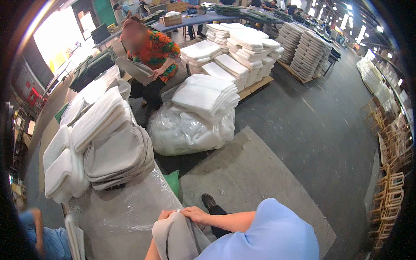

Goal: The person inserts white foam inserts into gray fabric cushion covers at a work table. They repeatedly pick up foam, align it with the cover opening, push it inside, and smooth the cover. Coworkers perform similar actions nearby.

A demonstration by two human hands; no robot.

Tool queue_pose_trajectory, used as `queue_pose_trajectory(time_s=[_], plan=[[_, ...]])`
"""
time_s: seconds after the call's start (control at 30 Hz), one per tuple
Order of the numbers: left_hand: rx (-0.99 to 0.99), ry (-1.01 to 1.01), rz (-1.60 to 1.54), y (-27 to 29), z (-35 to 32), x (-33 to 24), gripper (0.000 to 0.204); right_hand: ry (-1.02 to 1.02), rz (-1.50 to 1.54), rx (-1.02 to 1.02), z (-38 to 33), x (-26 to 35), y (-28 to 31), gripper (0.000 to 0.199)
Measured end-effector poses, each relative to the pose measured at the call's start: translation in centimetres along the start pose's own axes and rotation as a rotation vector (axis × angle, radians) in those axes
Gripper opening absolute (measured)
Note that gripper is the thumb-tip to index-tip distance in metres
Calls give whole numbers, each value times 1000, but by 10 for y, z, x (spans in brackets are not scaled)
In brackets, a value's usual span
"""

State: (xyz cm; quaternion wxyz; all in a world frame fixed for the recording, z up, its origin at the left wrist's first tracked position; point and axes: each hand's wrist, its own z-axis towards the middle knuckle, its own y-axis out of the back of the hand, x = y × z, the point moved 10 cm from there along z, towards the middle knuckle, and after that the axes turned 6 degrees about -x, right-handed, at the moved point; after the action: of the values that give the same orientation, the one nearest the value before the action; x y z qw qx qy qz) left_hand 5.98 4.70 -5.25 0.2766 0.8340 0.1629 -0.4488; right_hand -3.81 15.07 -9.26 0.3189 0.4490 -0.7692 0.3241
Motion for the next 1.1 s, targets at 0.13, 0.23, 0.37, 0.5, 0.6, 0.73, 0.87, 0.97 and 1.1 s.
queue_pose_trajectory(time_s=[0.13,0.23,0.37,0.5,0.6,0.73,0.87,0.97,1.1], plan=[[108,64,69,-8,13,16,33,-110,5,30,8,-12,-2,38],[145,376,-794,-30,-3,32,30,-177,28,107,11,-27,0,42],[-95,204,-653,-4,-37,34,31,-97,-109,177,16,-13,-12,40],[-220,299,-385,-6,-113,70,29,-92,-119,198,13,-12,3,38],[-281,331,-356,4,-156,87,29,-99,-116,189,10,-6,-11,40],[-651,292,-331,22,-174,79,33,-98,-125,181,8,-6,-7,34],[-628,404,-189,12,-169,79,35,-91,-125,191,7,-7,-7,31],[-358,549,-281,-10,-170,95,42,-70,-137,206,7,-6,-5,30],[-605,222,-374,2,-161,69,41,-56,-161,195,10,-10,4,29]])
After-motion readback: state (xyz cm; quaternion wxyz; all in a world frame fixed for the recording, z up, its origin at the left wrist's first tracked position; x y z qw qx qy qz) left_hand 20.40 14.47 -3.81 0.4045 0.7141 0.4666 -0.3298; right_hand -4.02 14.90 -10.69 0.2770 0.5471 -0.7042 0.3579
